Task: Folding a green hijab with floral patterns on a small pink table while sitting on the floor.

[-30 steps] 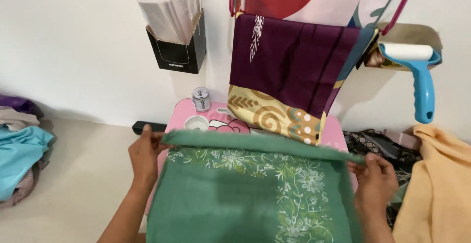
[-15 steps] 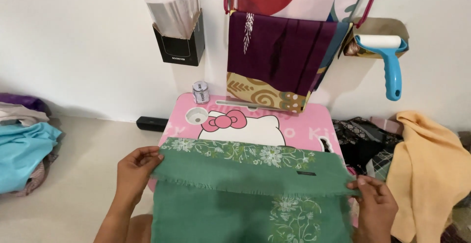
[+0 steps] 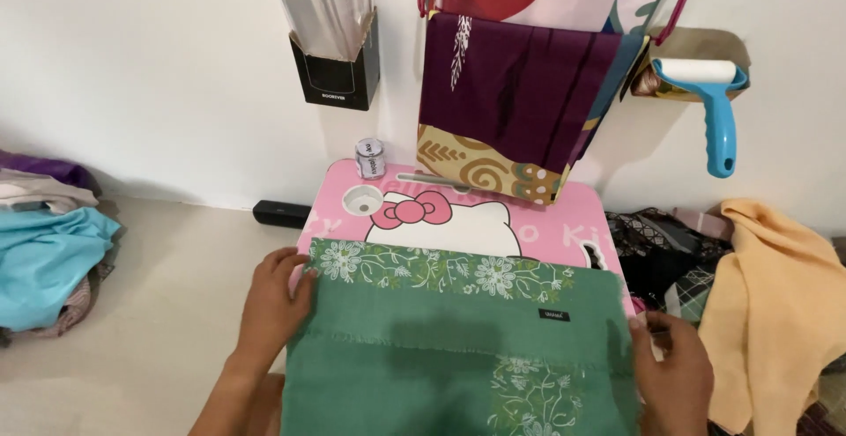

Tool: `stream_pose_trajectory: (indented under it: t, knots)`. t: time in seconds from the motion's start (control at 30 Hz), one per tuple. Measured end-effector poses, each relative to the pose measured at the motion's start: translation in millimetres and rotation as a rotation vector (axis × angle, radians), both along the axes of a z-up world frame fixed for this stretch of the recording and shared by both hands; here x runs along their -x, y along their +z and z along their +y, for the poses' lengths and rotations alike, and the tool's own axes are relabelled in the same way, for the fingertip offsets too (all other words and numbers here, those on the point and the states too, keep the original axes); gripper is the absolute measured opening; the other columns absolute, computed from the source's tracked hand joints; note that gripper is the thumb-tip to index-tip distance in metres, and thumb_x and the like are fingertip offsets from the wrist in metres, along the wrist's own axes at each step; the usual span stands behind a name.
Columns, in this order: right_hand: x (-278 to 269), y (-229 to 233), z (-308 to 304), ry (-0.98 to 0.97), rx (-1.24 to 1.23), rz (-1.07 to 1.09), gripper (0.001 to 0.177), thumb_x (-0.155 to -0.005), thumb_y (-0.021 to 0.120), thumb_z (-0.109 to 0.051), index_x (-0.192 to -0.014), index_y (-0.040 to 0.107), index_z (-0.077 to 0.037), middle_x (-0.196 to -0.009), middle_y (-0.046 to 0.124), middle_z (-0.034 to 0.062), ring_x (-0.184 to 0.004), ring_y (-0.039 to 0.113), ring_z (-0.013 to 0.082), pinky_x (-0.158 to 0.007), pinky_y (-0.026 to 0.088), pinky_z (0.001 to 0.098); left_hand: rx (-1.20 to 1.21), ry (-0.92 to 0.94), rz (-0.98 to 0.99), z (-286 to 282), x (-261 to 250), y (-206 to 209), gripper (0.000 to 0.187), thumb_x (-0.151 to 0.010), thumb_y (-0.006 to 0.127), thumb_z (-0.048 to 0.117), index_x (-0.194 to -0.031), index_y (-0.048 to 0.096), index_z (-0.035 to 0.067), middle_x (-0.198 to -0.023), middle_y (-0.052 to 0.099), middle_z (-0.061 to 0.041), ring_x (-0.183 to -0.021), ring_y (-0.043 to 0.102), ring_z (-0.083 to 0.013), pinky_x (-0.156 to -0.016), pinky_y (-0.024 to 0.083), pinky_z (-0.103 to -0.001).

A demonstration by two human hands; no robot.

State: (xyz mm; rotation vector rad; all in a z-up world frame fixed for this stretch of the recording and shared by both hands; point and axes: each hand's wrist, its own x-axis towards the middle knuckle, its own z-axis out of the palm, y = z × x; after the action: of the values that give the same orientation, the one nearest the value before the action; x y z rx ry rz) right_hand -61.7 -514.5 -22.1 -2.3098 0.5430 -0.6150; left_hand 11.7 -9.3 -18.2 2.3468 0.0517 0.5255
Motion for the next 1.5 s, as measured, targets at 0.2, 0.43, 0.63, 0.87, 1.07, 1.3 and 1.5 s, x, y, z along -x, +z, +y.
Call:
stream_pose_trajectory:
  t: [0.2, 0.43, 0.63, 0.87, 1.07, 1.3, 1.5]
  knots:
    - [-71, -31, 17, 0.473, 0.35, 0.056, 0.056, -0.094, 0.057, -0.036, -0.143, 0.054, -0.008, -0.155, 0.048, 0.0149, -0.143, 0.043, 0.0348, -0.115, 0.035, 0.0492, -0.447, -0.156, 0.082, -33, -37, -45, 0.069, -0.097, 0.046, 0.056, -0.149, 0.045, 0.011, -0.165, 0.032, -0.013, -0.155, 0.021, -0.0351, -0.119, 0.017, -0.059]
    - [-133, -35, 21, 0.506, 0.458, 0.37, 0.067, -0.106, 0.037, -0.06, -0.163, 0.034, -0.026, -0.172, 0.024, 0.0104, -0.158, 0.02, 0.0323, -0.127, 0.01, 0.0586, -0.569, -0.206, 0.524, -47, -85, -11, 0.086, -0.098, 0.02, 0.079, -0.165, 0.02, 0.026, -0.175, 0.008, -0.004, -0.161, 0.002, -0.0296, -0.129, -0.003, -0.059]
    - [-178, -53, 13, 0.479, 0.499, 0.241, 0.074, -0.097, 0.041, -0.059, -0.158, 0.038, -0.018, -0.169, 0.03, 0.0053, -0.158, 0.021, 0.0266, -0.125, 0.015, 0.051, -0.53, -0.179, 0.12, -38, -144, -64, 0.085, -0.096, 0.036, 0.072, -0.157, 0.036, 0.014, -0.169, 0.023, -0.012, -0.158, 0.011, -0.0337, -0.123, 0.005, -0.06]
    - [-181, -47, 14, 0.49, 0.518, 0.233, 0.076, -0.097, 0.039, -0.061, -0.158, 0.037, -0.016, -0.17, 0.028, 0.0061, -0.158, 0.02, 0.0274, -0.124, 0.016, 0.0512, -0.497, -0.167, 0.142, -37, -141, -62, 0.087, -0.096, 0.037, 0.071, -0.159, 0.032, 0.01, -0.17, 0.022, -0.012, -0.159, 0.009, -0.0323, -0.122, 0.003, -0.06]
    - [-175, -57, 5, 0.485, 0.57, 0.227, 0.079, -0.097, 0.038, -0.061, -0.16, 0.032, -0.013, -0.17, 0.026, 0.0073, -0.158, 0.019, 0.0277, -0.125, 0.016, 0.0513, -0.519, -0.205, 0.062, -27, -123, -64, 0.092, -0.098, 0.036, 0.071, -0.159, 0.029, 0.002, -0.169, 0.021, -0.019, -0.158, 0.01, -0.0376, -0.122, 0.004, -0.06]
    - [-151, -32, 24, 0.518, 0.413, -0.005, 0.068, -0.097, 0.051, -0.043, -0.149, 0.046, 0.0, -0.164, 0.038, 0.0202, -0.156, 0.028, 0.0402, -0.123, 0.022, 0.0559, -0.473, -0.564, -0.071, -9, -80, -12, 0.085, -0.084, 0.07, 0.058, -0.148, 0.049, 0.006, -0.167, 0.031, -0.013, -0.157, 0.017, -0.0324, -0.126, 0.009, -0.05]
    - [-92, 2, 106, 0.714, 0.351, -0.05, 0.061, -0.101, 0.046, -0.044, -0.149, 0.047, -0.008, -0.163, 0.041, 0.0115, -0.154, 0.031, 0.0303, -0.126, 0.021, 0.047, -0.567, -0.706, -0.185, -7, -68, -21, 0.05, -0.098, 0.06, 0.04, -0.133, 0.065, 0.005, -0.151, 0.055, -0.012, -0.143, 0.045, -0.0331, -0.118, 0.033, -0.046]
